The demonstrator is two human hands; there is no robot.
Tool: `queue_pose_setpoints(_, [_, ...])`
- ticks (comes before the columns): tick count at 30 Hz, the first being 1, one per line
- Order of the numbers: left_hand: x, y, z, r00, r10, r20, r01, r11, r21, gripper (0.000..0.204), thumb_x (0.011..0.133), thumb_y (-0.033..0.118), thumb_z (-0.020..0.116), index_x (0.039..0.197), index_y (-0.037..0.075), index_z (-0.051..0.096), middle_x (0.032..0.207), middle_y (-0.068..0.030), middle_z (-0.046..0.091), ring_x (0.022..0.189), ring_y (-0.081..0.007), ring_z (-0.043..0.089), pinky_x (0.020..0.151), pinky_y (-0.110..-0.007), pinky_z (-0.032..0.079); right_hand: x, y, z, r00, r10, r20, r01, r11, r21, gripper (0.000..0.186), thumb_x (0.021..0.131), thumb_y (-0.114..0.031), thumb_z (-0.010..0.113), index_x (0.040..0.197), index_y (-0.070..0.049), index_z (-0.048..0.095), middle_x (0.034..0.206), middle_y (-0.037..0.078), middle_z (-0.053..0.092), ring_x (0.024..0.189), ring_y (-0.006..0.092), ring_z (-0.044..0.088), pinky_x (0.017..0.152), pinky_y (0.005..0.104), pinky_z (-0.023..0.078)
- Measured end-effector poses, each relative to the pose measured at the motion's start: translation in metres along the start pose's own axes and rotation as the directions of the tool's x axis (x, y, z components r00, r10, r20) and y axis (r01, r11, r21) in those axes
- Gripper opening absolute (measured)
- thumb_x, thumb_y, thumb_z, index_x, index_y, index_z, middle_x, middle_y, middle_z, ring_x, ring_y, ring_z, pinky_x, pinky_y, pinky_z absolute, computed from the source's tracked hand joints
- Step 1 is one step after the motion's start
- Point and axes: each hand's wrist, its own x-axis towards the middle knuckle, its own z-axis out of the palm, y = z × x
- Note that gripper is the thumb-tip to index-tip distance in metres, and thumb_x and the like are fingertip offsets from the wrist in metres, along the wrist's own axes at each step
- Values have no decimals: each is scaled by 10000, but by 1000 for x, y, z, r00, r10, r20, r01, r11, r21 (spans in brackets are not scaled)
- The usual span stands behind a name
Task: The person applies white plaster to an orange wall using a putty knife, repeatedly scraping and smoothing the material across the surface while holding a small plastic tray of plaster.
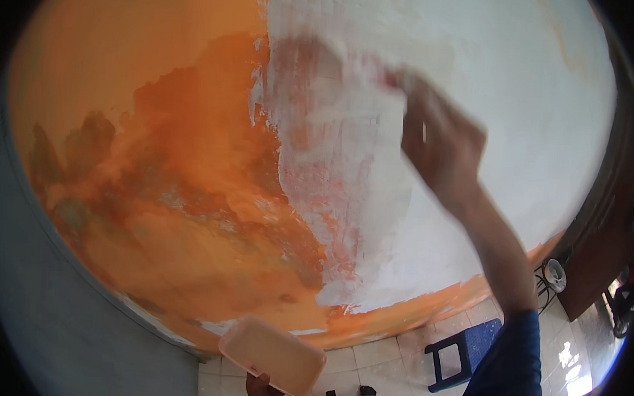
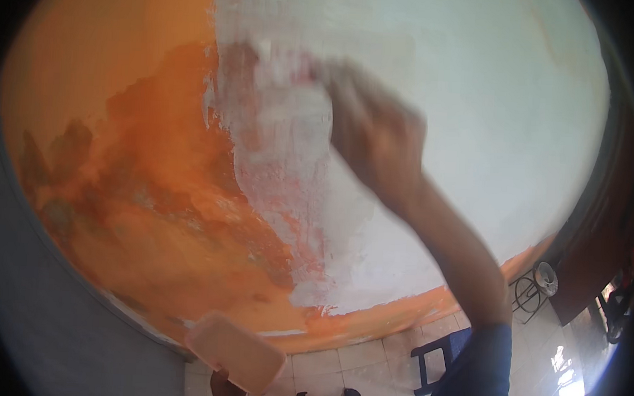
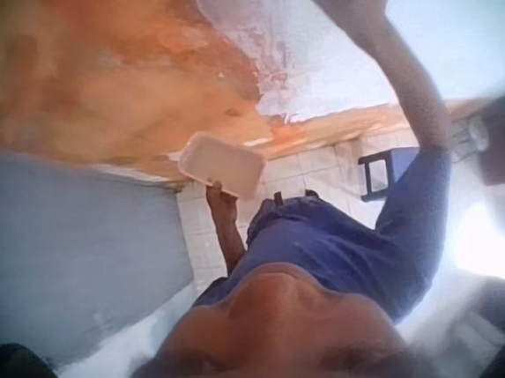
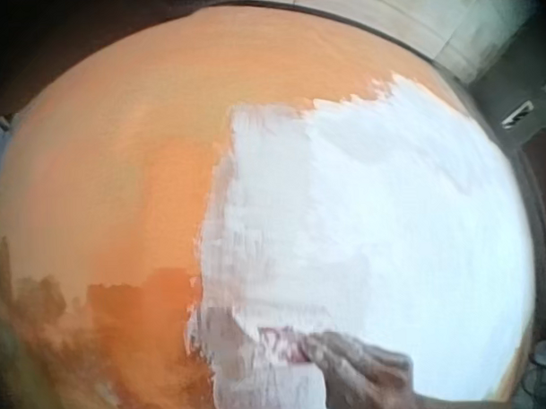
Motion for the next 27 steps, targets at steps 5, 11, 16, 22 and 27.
queue_pose_setpoints(5, [11, -17, 2, 996, 56, 67, -49, 994, -94, 735, 767, 237, 641, 1387, 58, 290, 1296, -129, 478, 1177, -304, 499, 929, -468, 478, -26, 20, 36, 955, -263, 138, 280, 952, -122, 327, 745, -10, 549, 1065, -20, 616, 1177, 167, 581, 1081, 296, 582, 838, 361, 531])
queue_pose_setpoints(11, [11, -20, 4, 998, 24, 64, -19, 996, -83, 722, 762, 229, 635, 1378, 52, 303, 1291, -130, 481, 1186, -299, 490, 952, -463, 462, -196, -79, -20, 817, -340, 465, 261, 938, 228, 237, 807, -47, 548, 1021, 7, 634, 1174, 205, 576, 1119, 316, 565, 945, 423, 482])
queue_pose_setpoints(16, [5, -10, -2, 1000, 16, 21, -16, 1000, -21, 712, 770, 250, 648, 1366, 49, 314, 1269, -123, 497, 1138, -294, 531, 885, -433, 512, -125, -35, -34, 948, -209, 239, 181, 974, 135, 243, 743, 29, 570, 969, -26, 638, 1056, 118, 646, 1007, 243, 626, 838, 354, 529])
queue_pose_setpoints(22, [11, -22, 9, 999, -1, 48, 2, 1000, -17, 720, 793, 302, 648, 1370, 48, 301, 1264, -127, 500, 1122, -300, 541, 870, -441, 515, -12, 79, -11, 994, -107, -37, 96, 972, -212, 294, 757, 88, 579, 1029, -15, 620, 981, 120, 669, 836, 251, 674, 702, 292, 560])
queue_pose_setpoints(27, [16, -33, 1, 999, -11, 47, 15, 997, -71, 732, 783, 291, 651, 1374, 45, 296, 1271, -130, 496, 1144, -308, 525, 914, -469, 483, -143, 25, 2, 953, -207, 223, 211, 978, 7, 340, 704, 52, 609, 1044, 49, 611, 1124, 174, 614, 1023, 315, 617, 855, 424, 533])
